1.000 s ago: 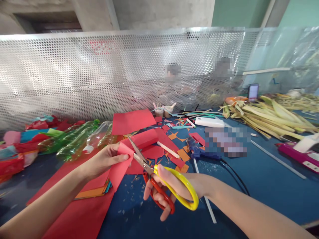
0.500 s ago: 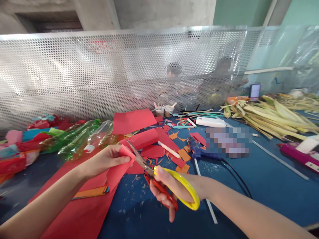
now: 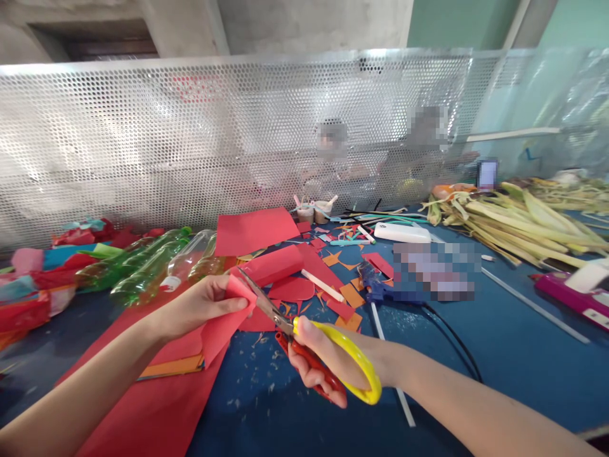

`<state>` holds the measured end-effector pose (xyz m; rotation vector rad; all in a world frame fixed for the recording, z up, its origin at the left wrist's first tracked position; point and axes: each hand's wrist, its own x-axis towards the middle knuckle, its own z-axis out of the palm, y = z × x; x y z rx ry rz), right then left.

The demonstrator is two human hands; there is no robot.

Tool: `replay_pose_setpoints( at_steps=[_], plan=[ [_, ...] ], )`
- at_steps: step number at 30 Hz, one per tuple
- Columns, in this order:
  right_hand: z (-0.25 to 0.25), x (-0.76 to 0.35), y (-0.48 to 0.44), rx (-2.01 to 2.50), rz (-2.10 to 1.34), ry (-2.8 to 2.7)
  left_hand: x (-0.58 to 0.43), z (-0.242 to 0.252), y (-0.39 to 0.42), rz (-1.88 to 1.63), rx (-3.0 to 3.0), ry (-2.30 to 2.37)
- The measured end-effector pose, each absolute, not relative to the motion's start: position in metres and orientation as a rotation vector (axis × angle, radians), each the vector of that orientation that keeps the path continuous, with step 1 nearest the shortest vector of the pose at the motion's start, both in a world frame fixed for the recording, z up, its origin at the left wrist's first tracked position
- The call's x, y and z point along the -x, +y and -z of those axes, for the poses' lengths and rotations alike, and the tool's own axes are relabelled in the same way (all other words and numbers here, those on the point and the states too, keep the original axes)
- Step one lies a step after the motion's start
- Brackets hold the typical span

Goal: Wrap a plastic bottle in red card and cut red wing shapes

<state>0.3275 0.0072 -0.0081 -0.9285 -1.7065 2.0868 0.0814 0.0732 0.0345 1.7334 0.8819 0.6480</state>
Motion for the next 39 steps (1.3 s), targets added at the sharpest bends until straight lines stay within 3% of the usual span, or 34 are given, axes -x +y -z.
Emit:
replay_pose_setpoints(
  at_steps=[21,31,39],
  plan=[
    [0.022,-0.332,0.005,1.027,-2.245,-1.323,-0.081,-0.036,0.072,-0.668,-1.797,0.863],
    [0.028,-0.335,0.0,1.087,-2.067,-1.495,-0.08,-0.038,0.073,-0.653,-1.835,0.801],
    [0.004,-0.329,-0.003,1.106,-1.946,-1.684,-0.078,-0.037,0.074,-0.649,-1.836,0.785]
  ],
)
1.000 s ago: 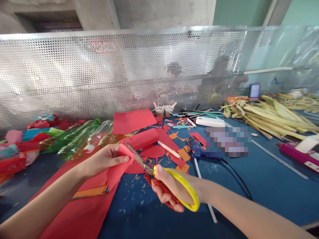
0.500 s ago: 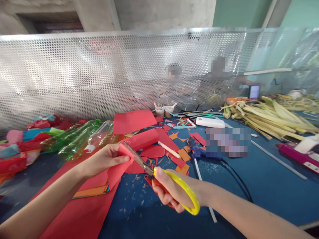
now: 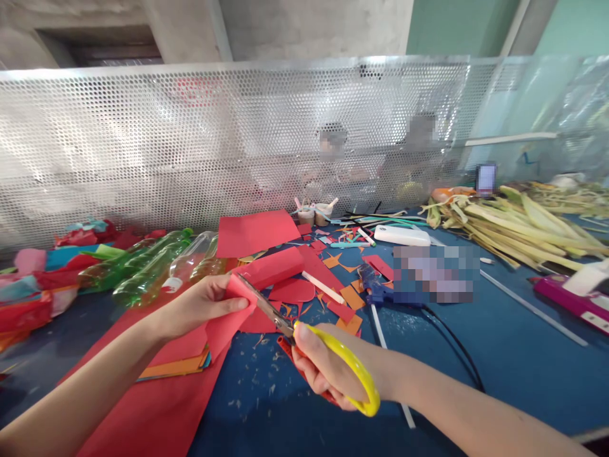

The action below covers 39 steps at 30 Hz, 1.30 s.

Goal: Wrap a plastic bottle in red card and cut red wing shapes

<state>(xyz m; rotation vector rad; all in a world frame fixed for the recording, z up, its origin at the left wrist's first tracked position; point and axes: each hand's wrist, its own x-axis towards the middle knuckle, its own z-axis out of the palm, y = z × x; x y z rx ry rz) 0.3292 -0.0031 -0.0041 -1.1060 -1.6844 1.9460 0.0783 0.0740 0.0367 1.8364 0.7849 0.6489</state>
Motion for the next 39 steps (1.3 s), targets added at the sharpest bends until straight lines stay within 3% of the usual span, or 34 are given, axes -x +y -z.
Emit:
replay_pose_setpoints(
  at_steps=[8,20,39],
  plan=[
    [0.009,-0.331,-0.005,1.09,-1.887,-1.667,-0.079,-0.039,0.072,-0.657,-1.845,0.801],
    [0.02,-0.328,-0.002,0.709,-2.11,-1.534,-0.086,-0.029,0.069,-0.61,-1.833,0.8],
    [0.019,-0.32,-0.001,0.898,-2.086,-1.451,-0.088,-0.026,0.068,-0.589,-1.851,0.85]
  ],
)
